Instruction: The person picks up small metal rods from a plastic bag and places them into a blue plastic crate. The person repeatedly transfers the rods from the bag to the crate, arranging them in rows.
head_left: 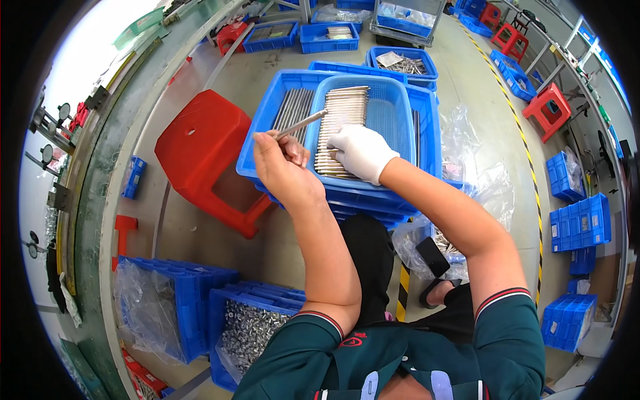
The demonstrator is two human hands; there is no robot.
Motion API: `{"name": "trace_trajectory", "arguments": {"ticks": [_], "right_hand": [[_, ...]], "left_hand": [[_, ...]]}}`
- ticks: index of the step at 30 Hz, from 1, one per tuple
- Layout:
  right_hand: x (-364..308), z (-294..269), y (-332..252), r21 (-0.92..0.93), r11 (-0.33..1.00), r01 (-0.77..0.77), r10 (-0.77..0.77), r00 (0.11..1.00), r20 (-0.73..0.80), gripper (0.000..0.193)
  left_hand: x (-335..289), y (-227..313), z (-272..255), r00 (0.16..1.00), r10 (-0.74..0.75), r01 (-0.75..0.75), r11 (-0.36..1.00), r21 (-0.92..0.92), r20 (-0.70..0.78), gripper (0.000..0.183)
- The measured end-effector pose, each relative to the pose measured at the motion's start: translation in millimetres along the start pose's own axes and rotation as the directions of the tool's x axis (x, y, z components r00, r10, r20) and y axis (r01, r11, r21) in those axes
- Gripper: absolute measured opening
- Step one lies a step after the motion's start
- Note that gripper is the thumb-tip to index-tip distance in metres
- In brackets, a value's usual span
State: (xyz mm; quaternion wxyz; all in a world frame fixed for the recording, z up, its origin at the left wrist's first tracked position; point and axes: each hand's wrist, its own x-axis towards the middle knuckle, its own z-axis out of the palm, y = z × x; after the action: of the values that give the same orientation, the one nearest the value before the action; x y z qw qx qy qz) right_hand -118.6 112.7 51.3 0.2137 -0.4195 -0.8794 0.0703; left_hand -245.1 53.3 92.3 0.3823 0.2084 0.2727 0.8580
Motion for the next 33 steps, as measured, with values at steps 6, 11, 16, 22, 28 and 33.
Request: {"name": "trace_trajectory", "arguments": {"ticks": [6, 11, 16, 22, 28, 33], "right_hand": [[-37, -80, -40, -0.210, 0.939, 0.271, -0.304, 0.942, -0.143, 0.007], [-38, -125, -28, -0.447, 0.877, 0.177, -0.382, 0.820, -0.425, 0.013], [-61, -130, -10, 0.766, 0.370, -0.526, 0.227, 0.851, 0.474, 0.030], [-89, -125, -11, 0.373, 0.920, -0.120, 0.149, 0.988, -0.051, 0.030], [-75, -118, 1, 0.083, 0.970, -0.227, 0.225, 0.974, 0.037, 0.025], [-24, -69, -6, -0.075, 0.979, -0.188, 0.199, 0.965, 0.171, 0.023]], "left_hand": [[-5, -18, 5, 0.984, -0.124, 0.106, 0.985, 0.139, 0.125, 0.032], [-24, -38, 21, 0.922, -0.230, 0.142, 0.949, 0.280, 0.313, 0.026], [-41, -37, 29, 0.754, -0.239, -0.009, 0.928, 0.374, 0.611, 0.029], [-20, -60, 9, 0.812, 0.384, -0.582, 0.585, 0.565, 0.440, 0.034], [-16, -13, 11, 0.990, -0.127, 0.122, 0.989, 0.085, 0.065, 0.039], [-5, 4, 6, 0.998, -0.049, 0.049, 0.999, -0.013, -0.029, 0.039]]}}
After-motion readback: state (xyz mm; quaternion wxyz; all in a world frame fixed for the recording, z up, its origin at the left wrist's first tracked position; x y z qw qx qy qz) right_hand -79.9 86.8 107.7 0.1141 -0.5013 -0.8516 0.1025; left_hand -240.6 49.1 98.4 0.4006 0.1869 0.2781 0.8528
